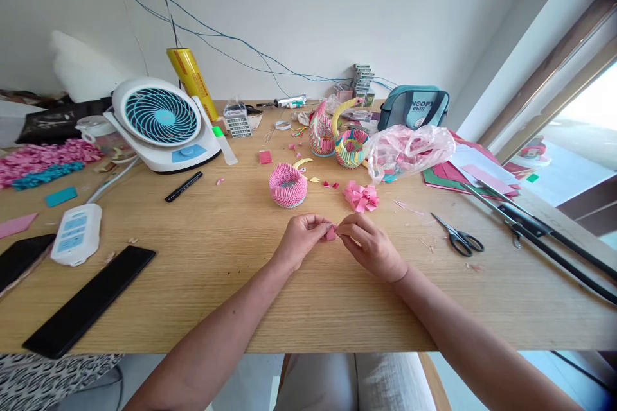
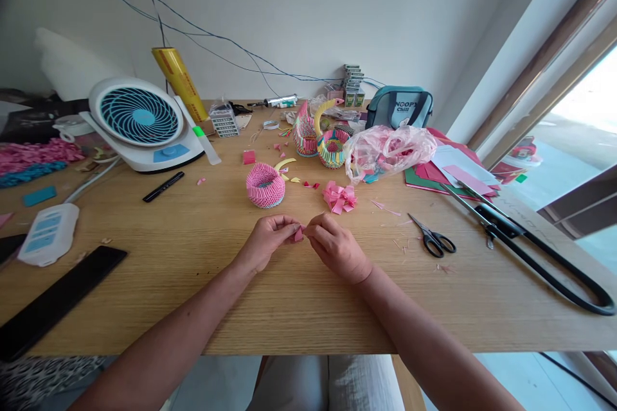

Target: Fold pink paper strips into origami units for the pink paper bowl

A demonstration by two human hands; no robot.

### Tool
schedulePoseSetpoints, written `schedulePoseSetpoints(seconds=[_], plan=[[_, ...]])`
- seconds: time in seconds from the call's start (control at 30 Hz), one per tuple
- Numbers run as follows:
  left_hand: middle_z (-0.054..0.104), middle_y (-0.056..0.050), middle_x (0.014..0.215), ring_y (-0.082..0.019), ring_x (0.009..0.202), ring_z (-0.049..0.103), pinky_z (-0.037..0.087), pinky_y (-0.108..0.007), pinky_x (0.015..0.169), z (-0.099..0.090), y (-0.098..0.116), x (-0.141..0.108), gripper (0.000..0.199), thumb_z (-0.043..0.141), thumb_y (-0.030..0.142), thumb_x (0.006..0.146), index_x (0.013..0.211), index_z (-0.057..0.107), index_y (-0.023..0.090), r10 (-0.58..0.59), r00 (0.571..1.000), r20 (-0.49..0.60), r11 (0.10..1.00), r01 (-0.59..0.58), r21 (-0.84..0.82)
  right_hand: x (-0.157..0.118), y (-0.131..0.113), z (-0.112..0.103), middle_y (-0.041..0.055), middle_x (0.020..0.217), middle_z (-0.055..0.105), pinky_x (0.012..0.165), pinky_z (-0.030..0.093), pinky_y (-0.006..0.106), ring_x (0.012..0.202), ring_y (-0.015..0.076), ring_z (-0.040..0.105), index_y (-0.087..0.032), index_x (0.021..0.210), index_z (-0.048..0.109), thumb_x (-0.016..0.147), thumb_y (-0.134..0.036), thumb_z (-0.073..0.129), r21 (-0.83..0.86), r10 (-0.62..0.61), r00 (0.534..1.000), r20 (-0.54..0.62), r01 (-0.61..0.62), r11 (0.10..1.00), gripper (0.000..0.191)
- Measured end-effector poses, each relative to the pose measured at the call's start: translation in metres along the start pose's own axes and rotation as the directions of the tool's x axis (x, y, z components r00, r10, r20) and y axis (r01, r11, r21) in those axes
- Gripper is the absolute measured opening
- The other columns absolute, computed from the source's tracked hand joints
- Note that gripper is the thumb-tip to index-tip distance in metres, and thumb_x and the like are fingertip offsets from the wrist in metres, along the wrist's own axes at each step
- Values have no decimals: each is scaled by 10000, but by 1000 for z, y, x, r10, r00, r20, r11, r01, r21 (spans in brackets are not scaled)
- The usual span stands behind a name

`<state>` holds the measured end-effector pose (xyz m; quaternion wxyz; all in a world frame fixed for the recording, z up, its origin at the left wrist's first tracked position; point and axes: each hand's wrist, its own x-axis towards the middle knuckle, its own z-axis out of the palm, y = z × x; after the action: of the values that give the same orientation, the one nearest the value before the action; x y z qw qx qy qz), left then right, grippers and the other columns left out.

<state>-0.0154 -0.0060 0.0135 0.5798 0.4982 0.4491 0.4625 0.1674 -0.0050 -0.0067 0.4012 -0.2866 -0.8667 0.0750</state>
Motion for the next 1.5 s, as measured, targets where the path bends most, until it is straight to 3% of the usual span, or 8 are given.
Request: schedulePoseSetpoints(seconds=[0.23, 0.5, 0.7, 0.87, 1.0, 1.1, 1.37, 1.5], plan=[[651, -9, 669, -100, 645, 580, 519, -265, 720, -2, -5, 2, 209, 723, 334, 727, 718, 686, 128, 23, 999, 28, 1000, -23, 1, -1, 3, 0, 104, 979, 580, 764, 535, 308, 866, 181, 601, -196, 1081, 572, 941, -104, 449, -79, -48, 998, 36, 51, 996, 208], [658, -20, 679, -115, 647, 603, 541, -264, 691, -4, -5, 1, 215, 694, 343, 758, 734, 675, 130, 109, 994, 32, 985, -112, 128, 0, 2, 0, 105, 982, 572, 789, 521, 323, 877, 188, 595, -198, 1069, 589, 940, -116, 454, -5, -29, 999, 37, 30, 1000, 204], [640, -16, 670, -118, 622, 594, 516, -232, 603, -7, -2, 1, 211, 641, 350, 795, 729, 626, 150, 175, 984, 28, 952, -176, 251, 3, -5, -2, 92, 979, 604, 802, 514, 344, 902, 196, 595, -217, 1041, 626, 920, -212, 529, 200, 148, 989, 4, -146, 969, 155], [633, -17, 661, -116, 606, 564, 467, -225, 598, -8, -6, 3, 206, 597, 324, 831, 712, 611, 156, 252, 967, 35, 899, -247, 361, 6, -1, 6, 53, 830, 653, 649, 481, 289, 720, 157, 588, -187, 938, 649, 877, -379, 609, 494, 507, 855, 112, -491, 718, 205], [596, 7, 617, -104, 572, 522, 429, -217, 585, -6, -6, 1, 187, 597, 290, 828, 694, 603, 159, 306, 952, 16, 860, -284, 425, 11, 0, 12, 10, 735, 639, 545, 407, 244, 582, 104, 511, -172, 834, 650, 761, -460, 715, 654, 614, 744, 264, -606, 453, 303], [636, -9, 672, -113, 621, 549, 431, -215, 615, -6, -7, 1, 168, 594, 268, 831, 707, 623, 158, 338, 941, 24, 830, -310, 463, 13, -3, 12, -11, 698, 616, 536, 389, 231, 551, 83, 484, -164, 806, 647, 688, -476, 768, 706, 659, 685, 311, -631, 322, 355], [690, -40, 760, -139, 688, 598, 458, -229, 658, -6, -6, 2, 177, 568, 272, 857, 775, 682, 165, 360, 931, 62, 799, -342, 495, 10, -4, 11, -33, 635, 553, 498, 348, 206, 524, 70, 448, -164, 789, 656, 639, -487, 796, 759, 678, 602, 422, -643, 99, 382], [704, -42, 771, -143, 690, 612, 469, -231, 657, -5, -6, 1, 169, 573, 267, 848, 780, 696, 173, 364, 929, 62, 795, -344, 499, 11, -4, 10, -26, 672, 569, 503, 356, 209, 531, 71, 441, -170, 808, 661, 645, -489, 787, 755, 681, 622, 386, -638, 154, 380]])
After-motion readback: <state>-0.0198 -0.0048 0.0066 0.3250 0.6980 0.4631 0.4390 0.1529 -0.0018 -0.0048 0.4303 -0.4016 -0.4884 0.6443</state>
